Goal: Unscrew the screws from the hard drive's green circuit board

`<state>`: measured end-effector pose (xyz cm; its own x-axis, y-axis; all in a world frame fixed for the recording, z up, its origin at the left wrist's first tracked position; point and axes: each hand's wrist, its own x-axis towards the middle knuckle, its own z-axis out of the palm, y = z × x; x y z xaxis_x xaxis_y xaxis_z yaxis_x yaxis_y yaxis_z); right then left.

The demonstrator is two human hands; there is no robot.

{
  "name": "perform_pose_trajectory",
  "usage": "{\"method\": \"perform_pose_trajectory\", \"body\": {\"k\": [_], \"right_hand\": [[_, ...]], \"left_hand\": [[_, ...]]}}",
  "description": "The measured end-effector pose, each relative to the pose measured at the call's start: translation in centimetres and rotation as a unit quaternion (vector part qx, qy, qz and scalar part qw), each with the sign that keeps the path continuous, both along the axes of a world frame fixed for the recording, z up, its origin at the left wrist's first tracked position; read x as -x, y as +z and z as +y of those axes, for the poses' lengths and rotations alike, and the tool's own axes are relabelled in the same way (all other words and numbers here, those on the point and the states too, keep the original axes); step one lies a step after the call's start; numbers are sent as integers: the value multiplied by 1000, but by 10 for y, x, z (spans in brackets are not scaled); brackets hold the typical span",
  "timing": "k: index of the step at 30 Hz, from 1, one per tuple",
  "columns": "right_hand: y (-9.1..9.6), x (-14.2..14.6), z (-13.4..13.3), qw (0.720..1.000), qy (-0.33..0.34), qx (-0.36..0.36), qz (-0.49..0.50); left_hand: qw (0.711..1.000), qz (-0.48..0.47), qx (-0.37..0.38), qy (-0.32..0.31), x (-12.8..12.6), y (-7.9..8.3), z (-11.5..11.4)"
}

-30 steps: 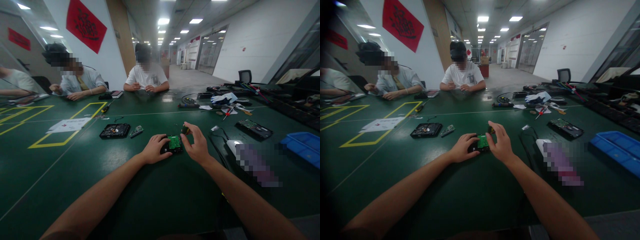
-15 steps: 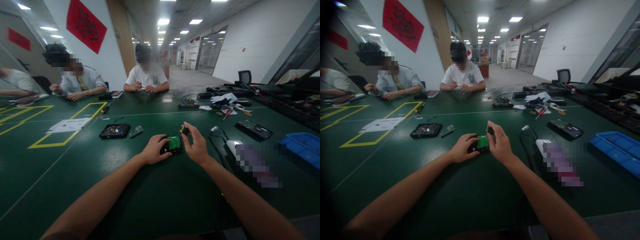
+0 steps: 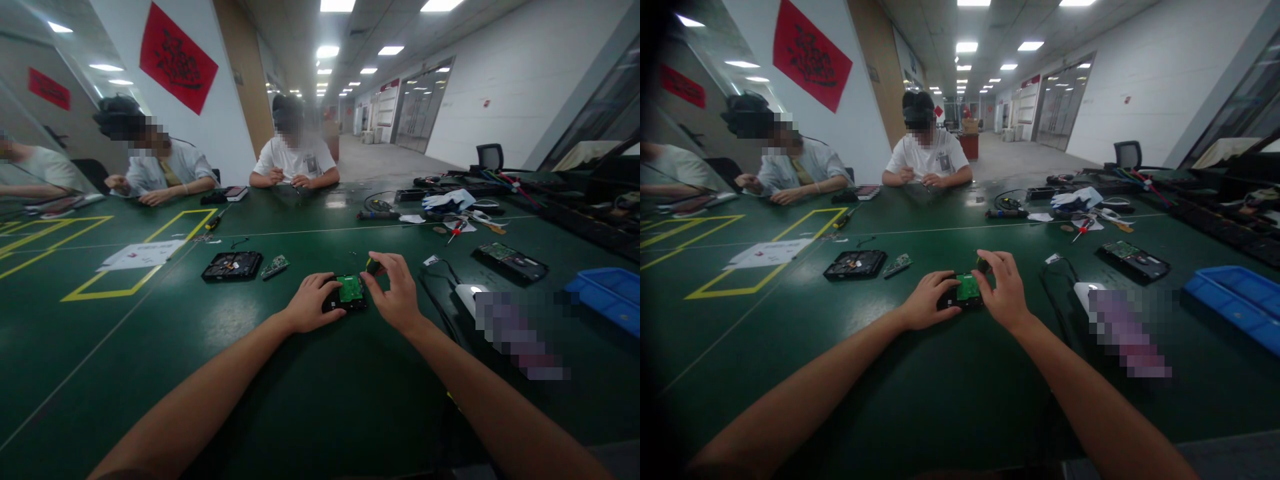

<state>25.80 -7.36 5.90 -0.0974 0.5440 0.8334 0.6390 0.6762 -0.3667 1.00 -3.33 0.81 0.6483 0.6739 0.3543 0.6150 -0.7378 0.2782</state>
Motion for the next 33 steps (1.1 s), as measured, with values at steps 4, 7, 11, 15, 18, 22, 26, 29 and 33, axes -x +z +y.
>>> {"method": "perform_pose_trajectory", "body": {"k": [4, 7, 11, 15, 18, 22, 26, 29, 33], "right_hand": [[-2, 1, 0, 1000, 17, 25, -6], [-4, 0, 0, 999, 19, 38, -4], [-4, -1, 1, 1000, -10, 22, -5], [-1, -1, 0, 1000, -18, 12, -6], [-2, -1, 0, 1000, -11, 23, -10], [-6, -2, 1, 998, 22, 51, 2], [-6, -2, 0, 998, 25, 59, 5], [-5, -1, 0, 999, 7, 39, -4], [-3, -1, 0, 1000, -1, 18, -2]], "left_hand": [[1000, 1, -3, -5, 0, 0, 0], [1000, 1, -4, -6, 0, -1, 1], [1000, 0, -4, -3, 0, -2, 1], [1000, 4, 0, -1, 0, -1, 1], [1000, 7, 0, 0, 0, 0, 0], [1000, 7, 0, -2, 0, 0, 1], [1000, 4, 0, -3, 0, -1, 1], [1000, 3, 2, -3, 0, 0, 1], [1000, -1, 4, -1, -1, 1, 0]]}}
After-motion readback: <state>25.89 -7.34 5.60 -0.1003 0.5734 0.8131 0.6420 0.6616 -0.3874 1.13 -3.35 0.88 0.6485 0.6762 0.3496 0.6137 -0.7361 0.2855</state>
